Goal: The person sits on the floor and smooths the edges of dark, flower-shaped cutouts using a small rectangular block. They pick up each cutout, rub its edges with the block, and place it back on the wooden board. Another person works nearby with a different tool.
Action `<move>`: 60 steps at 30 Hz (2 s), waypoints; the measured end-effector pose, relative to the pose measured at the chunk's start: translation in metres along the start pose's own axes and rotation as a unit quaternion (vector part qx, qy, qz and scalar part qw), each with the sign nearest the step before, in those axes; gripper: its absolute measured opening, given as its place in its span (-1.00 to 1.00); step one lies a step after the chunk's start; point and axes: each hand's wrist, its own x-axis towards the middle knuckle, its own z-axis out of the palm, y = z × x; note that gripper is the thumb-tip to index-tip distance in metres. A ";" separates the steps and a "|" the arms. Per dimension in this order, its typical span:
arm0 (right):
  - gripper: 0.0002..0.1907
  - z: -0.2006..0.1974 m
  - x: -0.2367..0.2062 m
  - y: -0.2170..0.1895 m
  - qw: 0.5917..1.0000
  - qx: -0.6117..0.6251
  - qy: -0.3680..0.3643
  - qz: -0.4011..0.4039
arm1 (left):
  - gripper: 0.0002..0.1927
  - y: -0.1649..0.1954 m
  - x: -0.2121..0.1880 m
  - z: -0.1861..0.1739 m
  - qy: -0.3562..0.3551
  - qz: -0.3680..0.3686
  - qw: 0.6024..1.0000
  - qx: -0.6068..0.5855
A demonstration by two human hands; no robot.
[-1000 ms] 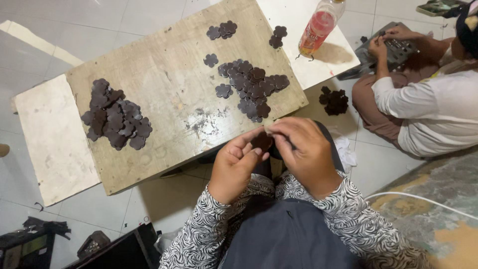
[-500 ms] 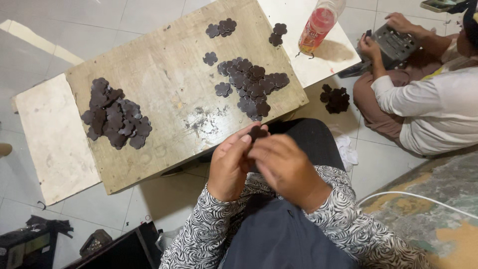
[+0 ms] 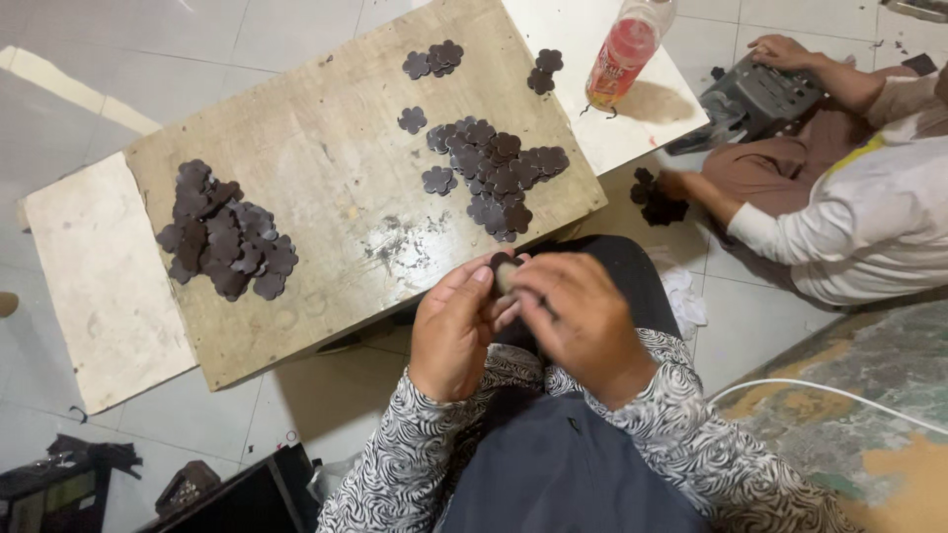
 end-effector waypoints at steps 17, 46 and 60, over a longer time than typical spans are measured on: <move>-0.82 0.009 0.002 0.003 0.989 0.093 0.032 0.112 | -0.54 -0.006 -0.003 0.003 -0.070 0.064 0.988 0.124; -0.73 0.050 -0.105 0.172 0.840 0.310 0.048 0.444 | -0.13 0.096 0.020 -0.188 0.536 0.164 0.757 0.334; -0.81 0.043 -0.109 0.192 0.699 0.508 0.147 0.481 | 0.04 0.044 0.047 -0.187 0.505 0.058 0.489 0.708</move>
